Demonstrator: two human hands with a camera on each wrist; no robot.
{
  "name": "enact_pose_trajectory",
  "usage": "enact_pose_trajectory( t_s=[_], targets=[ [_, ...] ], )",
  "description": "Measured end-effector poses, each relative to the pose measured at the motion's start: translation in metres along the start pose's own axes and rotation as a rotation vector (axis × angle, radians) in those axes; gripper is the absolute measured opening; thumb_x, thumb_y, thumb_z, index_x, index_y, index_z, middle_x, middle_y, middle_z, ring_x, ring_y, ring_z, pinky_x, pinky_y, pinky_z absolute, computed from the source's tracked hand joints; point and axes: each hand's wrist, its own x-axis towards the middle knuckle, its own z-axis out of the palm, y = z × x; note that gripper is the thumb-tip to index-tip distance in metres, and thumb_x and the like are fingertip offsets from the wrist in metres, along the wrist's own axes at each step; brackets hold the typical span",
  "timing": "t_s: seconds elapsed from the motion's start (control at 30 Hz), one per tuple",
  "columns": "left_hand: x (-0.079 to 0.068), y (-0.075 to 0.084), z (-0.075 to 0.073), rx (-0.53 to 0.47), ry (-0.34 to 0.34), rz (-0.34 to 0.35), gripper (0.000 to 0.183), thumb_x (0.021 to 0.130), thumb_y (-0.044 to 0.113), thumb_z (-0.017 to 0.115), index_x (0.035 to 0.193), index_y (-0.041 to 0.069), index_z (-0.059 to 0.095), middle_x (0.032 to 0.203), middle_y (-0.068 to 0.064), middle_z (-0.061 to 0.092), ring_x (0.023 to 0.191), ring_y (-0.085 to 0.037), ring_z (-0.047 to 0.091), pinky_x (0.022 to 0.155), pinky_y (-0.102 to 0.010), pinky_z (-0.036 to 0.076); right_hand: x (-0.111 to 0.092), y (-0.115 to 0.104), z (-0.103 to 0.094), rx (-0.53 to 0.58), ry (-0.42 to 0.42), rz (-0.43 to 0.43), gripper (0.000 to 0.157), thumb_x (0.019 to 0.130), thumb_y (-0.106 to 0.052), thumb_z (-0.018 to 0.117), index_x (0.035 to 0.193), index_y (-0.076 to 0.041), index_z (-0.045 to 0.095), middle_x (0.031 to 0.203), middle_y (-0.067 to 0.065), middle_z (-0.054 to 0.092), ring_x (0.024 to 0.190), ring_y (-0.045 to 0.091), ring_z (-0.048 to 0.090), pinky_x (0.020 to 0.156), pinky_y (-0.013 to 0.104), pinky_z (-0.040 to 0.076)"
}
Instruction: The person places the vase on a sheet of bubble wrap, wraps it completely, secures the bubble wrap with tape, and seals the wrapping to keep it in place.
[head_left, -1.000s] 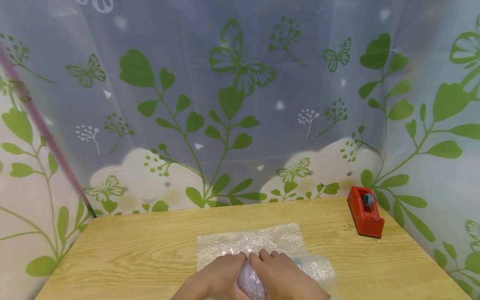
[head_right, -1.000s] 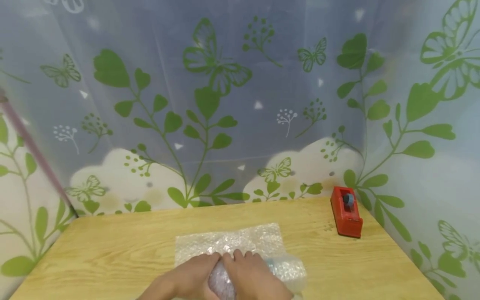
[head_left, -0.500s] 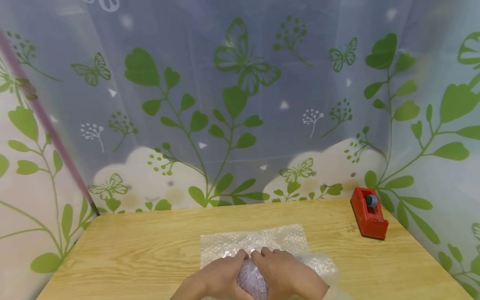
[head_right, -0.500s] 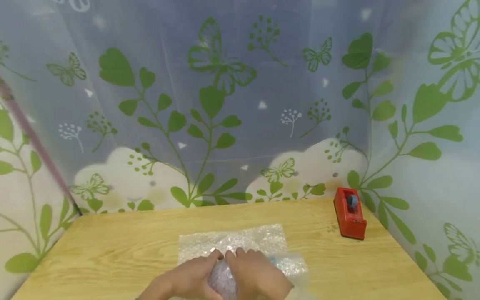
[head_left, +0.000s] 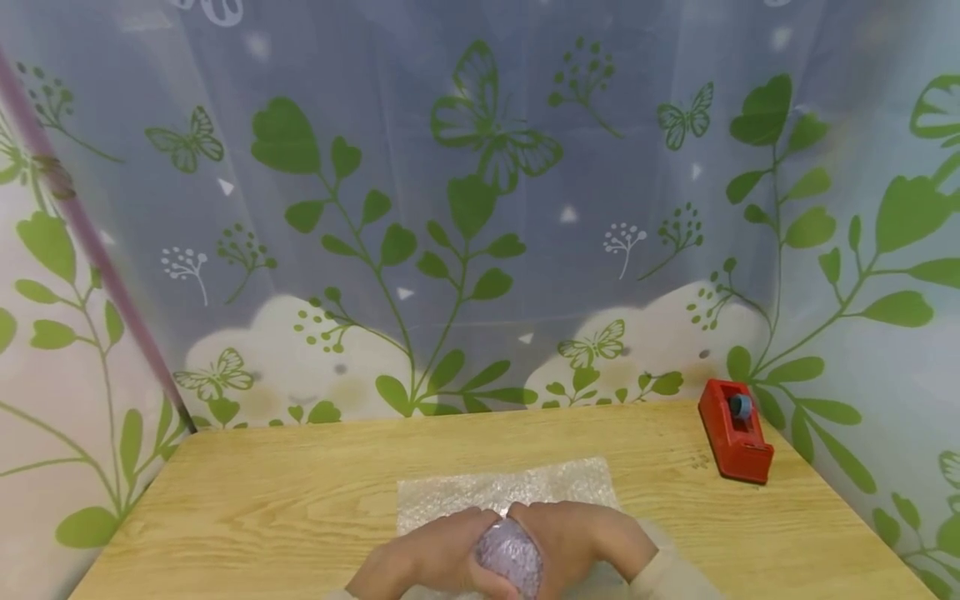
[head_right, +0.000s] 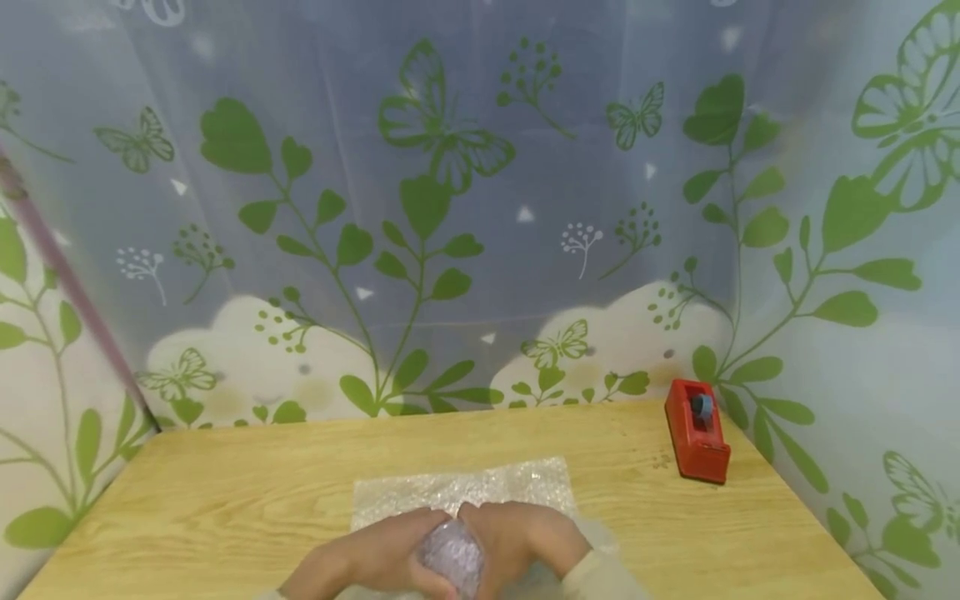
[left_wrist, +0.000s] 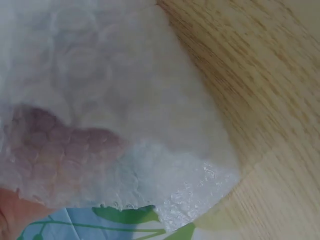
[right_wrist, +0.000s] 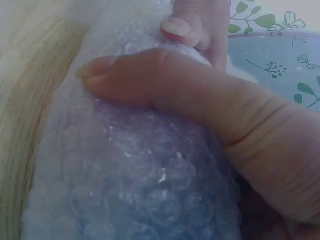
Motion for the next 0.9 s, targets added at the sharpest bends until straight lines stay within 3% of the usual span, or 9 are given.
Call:
enact_pose_trajectory(
  t_s=[0.2, 0.27, 0.37, 0.47, 0.53, 0.6, 0.73, 0.8, 0.9],
  targets=[
    [-0.001, -0.003, 0.0, -0.138, -0.023, 0.031, 0.043, 0.076, 0.037, 0.078, 0.106, 0.018, 0.054, 0.086, 0.016, 0.055, 0.074, 0.0, 0.055, 0.065, -0.02, 0.048, 0.003, -0.003, -0.001, 0.0, -0.03, 0.046, 0.058, 0.063, -0.035, 0.088, 0.098, -0.018, 0.046, 0.082, -0.016, 0.049, 0.068, 0.0, 0.05, 0.061, 0.019, 0.045],
    [-0.003, -0.002, -0.001, -0.101, -0.014, 0.018, 0.047, 0.076, 0.041, 0.078, 0.11, 0.018, 0.054, 0.087, 0.017, 0.055, 0.075, 0.0, 0.055, 0.066, -0.021, 0.047, 0.004, -0.005, -0.002, -0.023, -0.033, 0.066, 0.059, 0.062, -0.036, 0.088, 0.099, -0.018, 0.046, 0.081, -0.016, 0.049, 0.068, 0.001, 0.05, 0.061, 0.019, 0.045],
    [-0.005, 0.003, -0.002, 0.165, 0.058, -0.004, 0.068, 0.073, 0.059, 0.072, 0.121, 0.014, 0.054, 0.096, 0.012, 0.059, 0.085, -0.006, 0.056, 0.072, -0.027, 0.049, 0.005, -0.007, -0.003, -0.068, -0.04, 0.09, 0.06, 0.061, -0.038, 0.088, 0.101, -0.018, 0.047, 0.082, -0.016, 0.049, 0.069, 0.001, 0.05, 0.062, 0.02, 0.045],
    [-0.009, 0.01, -0.003, 0.51, 0.166, 0.055, 0.086, 0.069, 0.074, 0.061, 0.127, 0.011, 0.055, 0.105, 0.005, 0.061, 0.094, -0.013, 0.056, 0.078, -0.034, 0.049, 0.005, -0.008, -0.004, -0.104, -0.058, 0.128, 0.062, 0.061, -0.041, 0.087, 0.103, -0.018, 0.047, 0.084, -0.015, 0.05, 0.071, 0.001, 0.05, 0.065, 0.022, 0.046],
    [-0.01, 0.017, -0.003, 0.64, 0.229, 0.116, 0.085, 0.07, 0.074, 0.06, 0.123, 0.008, 0.058, 0.108, 0.0, 0.062, 0.097, -0.015, 0.056, 0.081, -0.034, 0.049, 0.005, -0.008, -0.005, -0.119, -0.071, 0.148, 0.063, 0.061, -0.042, 0.087, 0.104, -0.018, 0.047, 0.085, -0.014, 0.05, 0.073, 0.001, 0.051, 0.067, 0.022, 0.047],
    [-0.011, 0.024, 0.001, 0.733, 0.251, 0.143, 0.071, 0.073, 0.066, 0.066, 0.115, 0.009, 0.061, 0.1, 0.002, 0.062, 0.091, -0.013, 0.057, 0.075, -0.028, 0.05, 0.005, -0.008, -0.006, -0.133, -0.085, 0.164, 0.064, 0.062, -0.044, 0.086, 0.106, -0.017, 0.048, 0.087, -0.014, 0.051, 0.077, 0.002, 0.052, 0.071, 0.024, 0.048],
    [-0.008, 0.035, 0.017, 0.899, 0.275, 0.061, 0.038, 0.085, 0.039, 0.068, 0.103, 0.006, 0.062, 0.083, 0.001, 0.06, 0.075, -0.01, 0.057, 0.058, -0.021, 0.048, 0.006, -0.008, -0.007, -0.153, -0.101, 0.162, 0.067, 0.062, -0.047, 0.085, 0.11, -0.016, 0.049, 0.093, -0.014, 0.053, 0.086, 0.003, 0.054, 0.078, 0.025, 0.048],
    [-0.006, 0.035, 0.026, 1.004, 0.338, 0.051, 0.022, 0.088, 0.026, 0.065, 0.096, 0.006, 0.06, 0.075, 0.001, 0.055, 0.067, -0.01, 0.053, 0.051, -0.019, 0.043, 0.007, -0.008, -0.007, -0.149, -0.11, 0.152, 0.066, 0.064, -0.047, 0.085, 0.11, -0.016, 0.049, 0.094, -0.014, 0.053, 0.088, 0.002, 0.054, 0.08, 0.025, 0.048],
    [-0.003, 0.03, 0.033, 1.063, 0.468, 0.066, 0.013, 0.088, 0.019, 0.063, 0.089, 0.007, 0.057, 0.069, 0.002, 0.048, 0.062, -0.01, 0.048, 0.048, -0.019, 0.04, 0.009, -0.009, -0.006, -0.132, -0.113, 0.136, 0.065, 0.064, -0.046, 0.085, 0.108, -0.016, 0.048, 0.092, -0.014, 0.051, 0.085, 0.001, 0.052, 0.079, 0.023, 0.047]
  ],
)
